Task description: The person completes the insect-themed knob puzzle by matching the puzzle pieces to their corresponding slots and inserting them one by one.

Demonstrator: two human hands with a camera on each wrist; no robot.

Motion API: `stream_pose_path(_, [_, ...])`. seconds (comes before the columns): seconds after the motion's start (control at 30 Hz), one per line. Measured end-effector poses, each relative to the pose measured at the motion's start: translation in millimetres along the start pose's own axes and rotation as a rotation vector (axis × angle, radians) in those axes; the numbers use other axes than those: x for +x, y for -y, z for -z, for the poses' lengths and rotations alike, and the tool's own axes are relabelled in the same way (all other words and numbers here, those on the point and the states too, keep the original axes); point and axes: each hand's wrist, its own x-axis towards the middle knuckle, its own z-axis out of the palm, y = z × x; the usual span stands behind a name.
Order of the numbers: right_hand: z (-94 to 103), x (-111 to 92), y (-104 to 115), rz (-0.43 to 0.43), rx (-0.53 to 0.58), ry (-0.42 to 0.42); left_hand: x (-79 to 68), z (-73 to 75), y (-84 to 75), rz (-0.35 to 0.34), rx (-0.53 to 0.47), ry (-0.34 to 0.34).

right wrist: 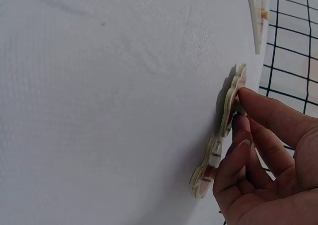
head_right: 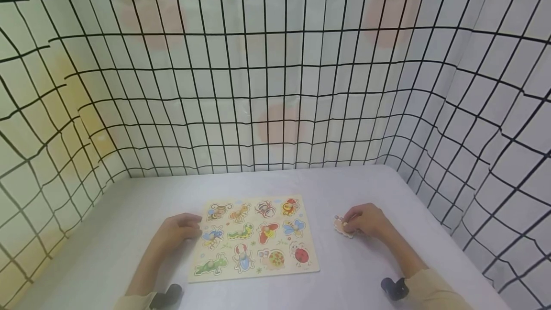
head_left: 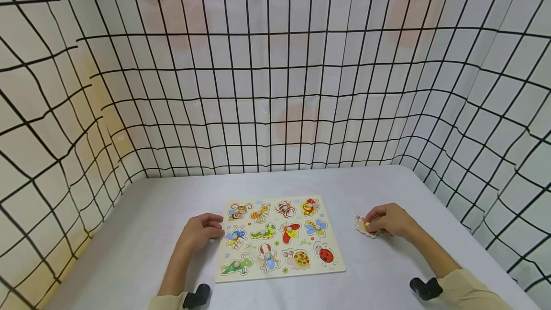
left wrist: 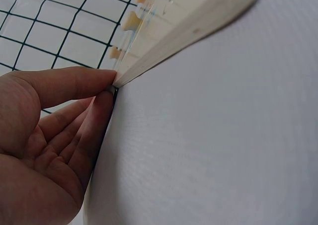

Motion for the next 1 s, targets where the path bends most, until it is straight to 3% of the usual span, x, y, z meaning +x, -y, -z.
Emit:
stream_pose_path(0.57, [-15.1,0.1,27.3,0.085,-0.006,0.057,-0.6,0.8,-0.1,-0.017,0.011,0.004])
stream_pose_path(1.0, [-31.8,-0.3,50.8,0.098,0.0,0.101,-0.7,1.2,0.8,-0.015,0.021,0.009])
